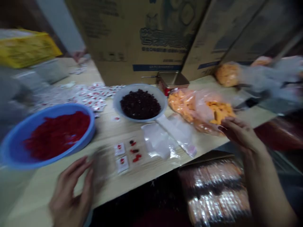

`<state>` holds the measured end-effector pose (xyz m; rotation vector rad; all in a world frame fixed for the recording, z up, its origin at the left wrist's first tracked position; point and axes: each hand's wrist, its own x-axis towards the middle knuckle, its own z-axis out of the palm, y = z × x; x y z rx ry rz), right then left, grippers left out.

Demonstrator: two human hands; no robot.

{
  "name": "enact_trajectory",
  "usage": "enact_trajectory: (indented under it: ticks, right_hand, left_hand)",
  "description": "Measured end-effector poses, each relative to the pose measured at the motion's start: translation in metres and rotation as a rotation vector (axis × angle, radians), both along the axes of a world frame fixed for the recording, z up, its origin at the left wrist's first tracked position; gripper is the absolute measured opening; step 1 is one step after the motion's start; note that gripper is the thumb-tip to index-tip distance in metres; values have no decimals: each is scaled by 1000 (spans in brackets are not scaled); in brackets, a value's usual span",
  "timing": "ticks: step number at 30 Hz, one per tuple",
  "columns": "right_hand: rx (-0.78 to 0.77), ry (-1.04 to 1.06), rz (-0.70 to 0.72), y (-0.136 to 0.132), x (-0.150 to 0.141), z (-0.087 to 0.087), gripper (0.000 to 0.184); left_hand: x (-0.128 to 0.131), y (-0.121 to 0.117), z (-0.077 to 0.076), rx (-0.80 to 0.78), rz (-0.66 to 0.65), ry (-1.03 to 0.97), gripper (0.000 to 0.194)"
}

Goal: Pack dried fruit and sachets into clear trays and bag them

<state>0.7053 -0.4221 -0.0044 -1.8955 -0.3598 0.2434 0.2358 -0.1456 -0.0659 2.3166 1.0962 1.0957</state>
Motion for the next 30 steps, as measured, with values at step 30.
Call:
enact_trajectory:
  ticks: [30]
  right_hand:
    - [110, -470, 928, 186, -245, -35, 13]
  left_hand:
    - [10, 26, -27, 77, -43, 302, 35]
